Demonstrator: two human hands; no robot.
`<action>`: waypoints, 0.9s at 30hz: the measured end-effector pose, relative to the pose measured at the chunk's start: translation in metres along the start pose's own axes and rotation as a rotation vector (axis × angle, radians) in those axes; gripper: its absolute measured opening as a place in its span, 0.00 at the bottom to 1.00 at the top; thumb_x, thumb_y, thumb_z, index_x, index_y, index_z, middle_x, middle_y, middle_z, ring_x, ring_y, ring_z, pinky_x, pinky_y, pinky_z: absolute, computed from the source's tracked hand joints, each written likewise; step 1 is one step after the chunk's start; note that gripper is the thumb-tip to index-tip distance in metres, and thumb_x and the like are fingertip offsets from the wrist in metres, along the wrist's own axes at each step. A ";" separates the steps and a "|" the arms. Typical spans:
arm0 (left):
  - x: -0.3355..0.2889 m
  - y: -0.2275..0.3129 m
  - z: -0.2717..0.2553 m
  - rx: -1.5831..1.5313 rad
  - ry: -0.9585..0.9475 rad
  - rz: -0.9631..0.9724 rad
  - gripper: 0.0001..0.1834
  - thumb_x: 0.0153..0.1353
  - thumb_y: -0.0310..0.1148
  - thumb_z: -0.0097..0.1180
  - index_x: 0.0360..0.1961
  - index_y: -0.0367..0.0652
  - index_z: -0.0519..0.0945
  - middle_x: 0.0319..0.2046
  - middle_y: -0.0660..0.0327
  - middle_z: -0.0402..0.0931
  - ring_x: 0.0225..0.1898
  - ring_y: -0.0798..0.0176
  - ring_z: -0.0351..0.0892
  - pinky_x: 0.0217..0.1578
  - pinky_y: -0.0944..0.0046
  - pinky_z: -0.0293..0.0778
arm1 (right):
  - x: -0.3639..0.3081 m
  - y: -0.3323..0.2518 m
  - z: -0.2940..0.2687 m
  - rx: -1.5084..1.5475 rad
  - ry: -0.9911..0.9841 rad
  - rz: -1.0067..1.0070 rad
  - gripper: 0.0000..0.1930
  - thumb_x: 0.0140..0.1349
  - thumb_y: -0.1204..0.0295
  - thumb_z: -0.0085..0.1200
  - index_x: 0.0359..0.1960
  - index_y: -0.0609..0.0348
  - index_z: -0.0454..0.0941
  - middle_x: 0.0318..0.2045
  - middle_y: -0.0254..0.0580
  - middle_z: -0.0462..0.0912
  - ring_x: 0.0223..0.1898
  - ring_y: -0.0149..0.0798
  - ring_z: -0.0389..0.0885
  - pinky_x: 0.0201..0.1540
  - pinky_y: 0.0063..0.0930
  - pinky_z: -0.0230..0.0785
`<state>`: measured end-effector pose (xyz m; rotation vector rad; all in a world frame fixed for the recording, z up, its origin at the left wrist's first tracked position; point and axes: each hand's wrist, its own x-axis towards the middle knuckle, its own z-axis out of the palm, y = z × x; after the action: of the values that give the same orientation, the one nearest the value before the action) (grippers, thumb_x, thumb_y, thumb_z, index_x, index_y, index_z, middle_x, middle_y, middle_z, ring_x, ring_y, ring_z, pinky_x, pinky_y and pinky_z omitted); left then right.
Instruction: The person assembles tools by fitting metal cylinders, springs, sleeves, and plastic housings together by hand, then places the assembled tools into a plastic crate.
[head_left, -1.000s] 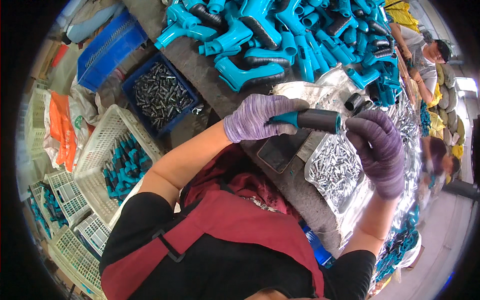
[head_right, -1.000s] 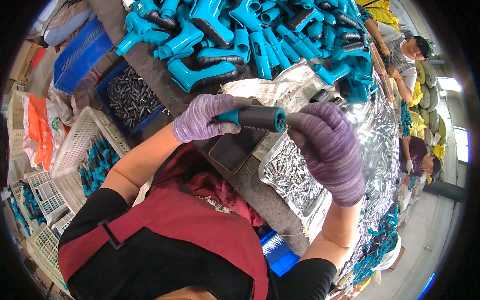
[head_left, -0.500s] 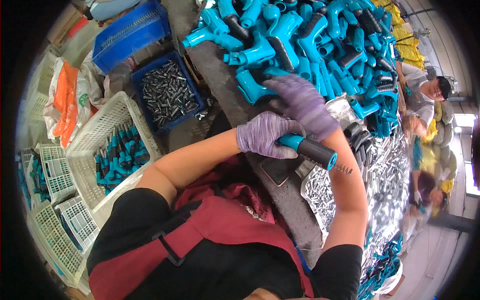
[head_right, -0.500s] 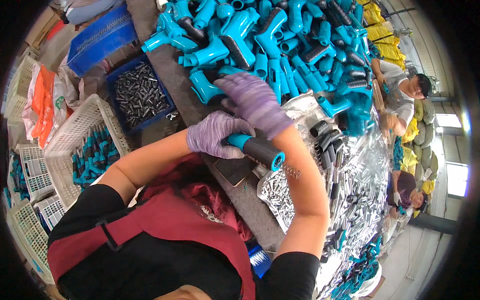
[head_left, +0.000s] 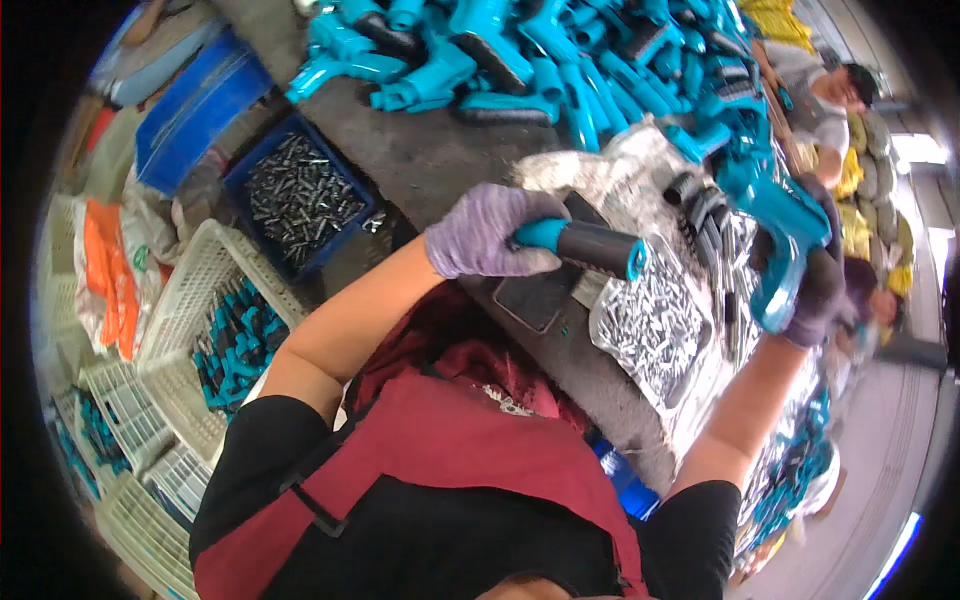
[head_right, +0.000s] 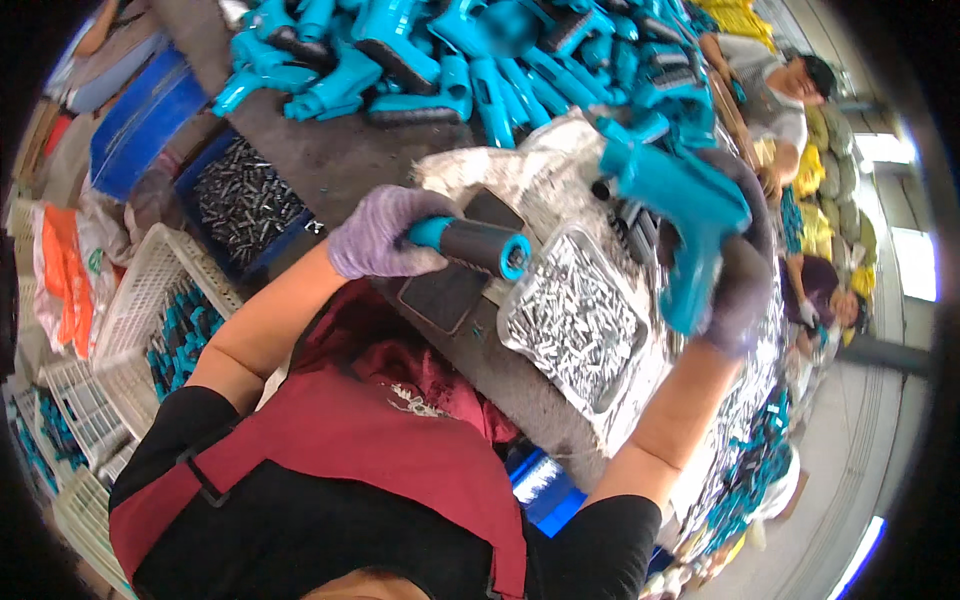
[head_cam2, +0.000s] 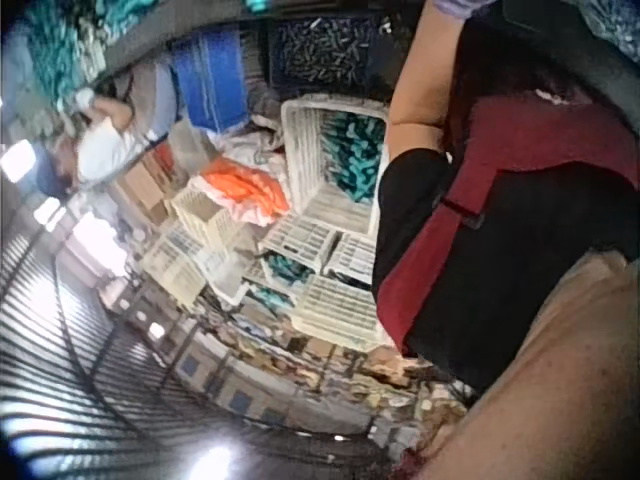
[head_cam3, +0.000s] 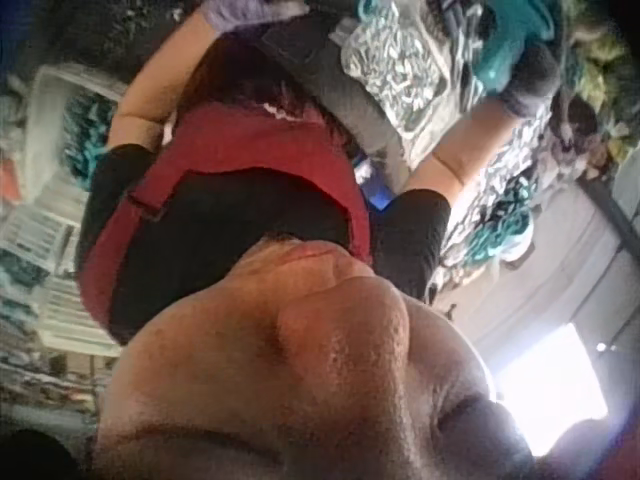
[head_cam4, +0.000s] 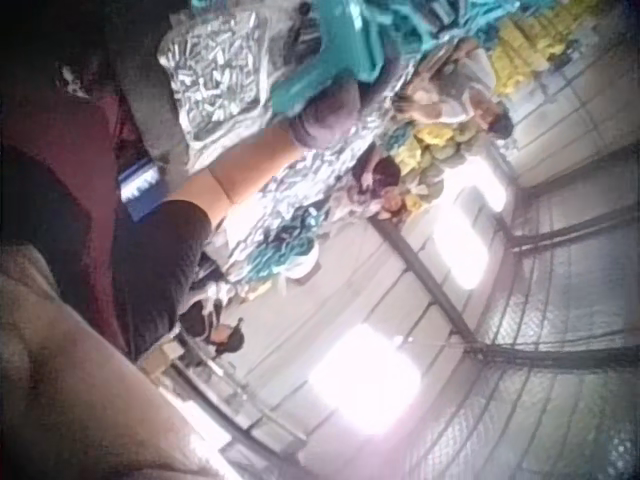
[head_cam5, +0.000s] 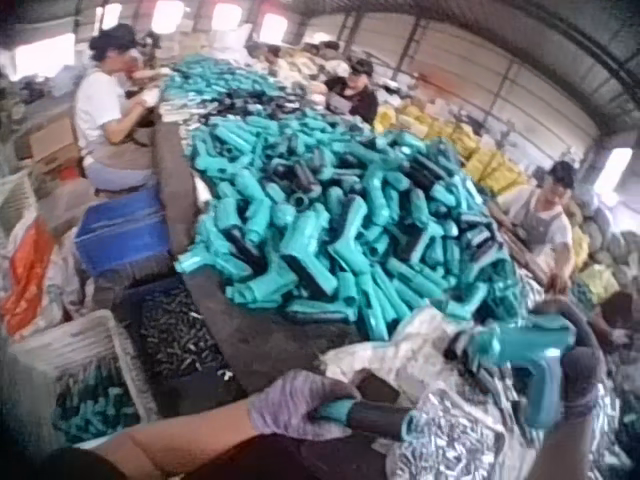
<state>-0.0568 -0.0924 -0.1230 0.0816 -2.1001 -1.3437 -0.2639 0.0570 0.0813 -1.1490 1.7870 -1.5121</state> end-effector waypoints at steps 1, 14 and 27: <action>0.001 0.000 -0.002 0.009 -0.005 -0.006 0.23 0.44 0.47 0.62 0.39 0.46 0.76 0.27 0.55 0.77 0.30 0.52 0.78 0.31 0.60 0.72 | -0.011 0.000 -0.021 -0.081 0.050 0.039 0.29 0.42 0.67 0.50 0.49 0.68 0.66 0.37 0.46 0.76 0.32 0.36 0.77 0.32 0.24 0.71; 0.004 0.003 0.008 0.155 -0.076 -0.005 0.26 0.43 0.47 0.62 0.40 0.41 0.76 0.27 0.53 0.76 0.30 0.50 0.78 0.32 0.59 0.72 | -0.029 -0.014 0.002 -0.727 -0.577 -0.036 0.22 0.46 0.67 0.64 0.44 0.57 0.74 0.26 0.38 0.79 0.27 0.33 0.78 0.30 0.25 0.69; -0.004 0.009 0.025 0.431 0.146 0.120 0.27 0.40 0.48 0.65 0.40 0.46 0.77 0.31 0.57 0.78 0.29 0.54 0.78 0.32 0.59 0.73 | -0.035 0.015 0.000 -0.454 -0.477 0.223 0.22 0.49 0.67 0.65 0.45 0.55 0.71 0.33 0.30 0.77 0.35 0.25 0.73 0.39 0.22 0.68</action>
<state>-0.0648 -0.0668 -0.1237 0.2227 -2.1957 -0.7746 -0.2507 0.0876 0.0623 -1.3266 1.8753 -0.6428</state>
